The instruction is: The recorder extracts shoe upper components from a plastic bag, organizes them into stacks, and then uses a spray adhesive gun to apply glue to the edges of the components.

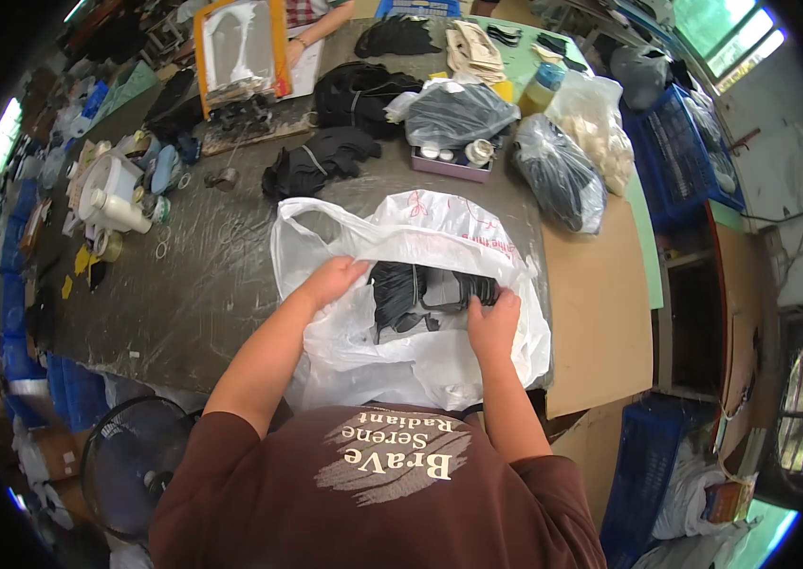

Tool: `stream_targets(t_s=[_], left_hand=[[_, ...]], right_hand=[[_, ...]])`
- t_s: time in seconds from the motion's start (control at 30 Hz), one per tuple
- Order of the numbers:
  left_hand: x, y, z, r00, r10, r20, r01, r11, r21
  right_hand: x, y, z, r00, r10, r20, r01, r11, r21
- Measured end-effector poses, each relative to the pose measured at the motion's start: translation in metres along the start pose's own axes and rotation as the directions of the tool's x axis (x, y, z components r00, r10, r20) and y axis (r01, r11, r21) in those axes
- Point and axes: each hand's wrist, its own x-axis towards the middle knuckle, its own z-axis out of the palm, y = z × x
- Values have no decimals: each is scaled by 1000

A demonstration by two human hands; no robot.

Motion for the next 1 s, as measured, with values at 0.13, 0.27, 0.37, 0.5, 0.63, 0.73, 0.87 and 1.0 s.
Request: stream_targets(t_s=[0.13,0.27,0.37,0.5,0.63,0.73,0.87,1.0], left_hand=[[17,29,-28,895,185,-406,-17,923,385],[-5,77,-19,831,179,-526,87,893,441],[-26,121,8,956,211,205,-294,681,671],[-1,103,39,901,382,207,-397,528,751],[16,110,57,955,203,215,-285,440,852],[11,87,75,941,293,169,-250,263,932],[19,86,62,982,170,86,-136,310,941],[43,84,28,916,364,170,-360,557,748]], right_hand=[[1,14,-7,989,13,-144,-10,1000,24],[5,14,-6,995,53,-87,-48,997,58],[15,-11,-8,991,124,-50,-128,987,-100],[39,-32,-9,992,114,-48,-123,951,-283],[57,-51,-17,975,75,210,30,890,-454],[38,-68,-1,950,-14,310,173,854,-491],[61,-60,20,942,133,307,81,800,-594],[55,-36,-5,972,75,221,8,935,-354]])
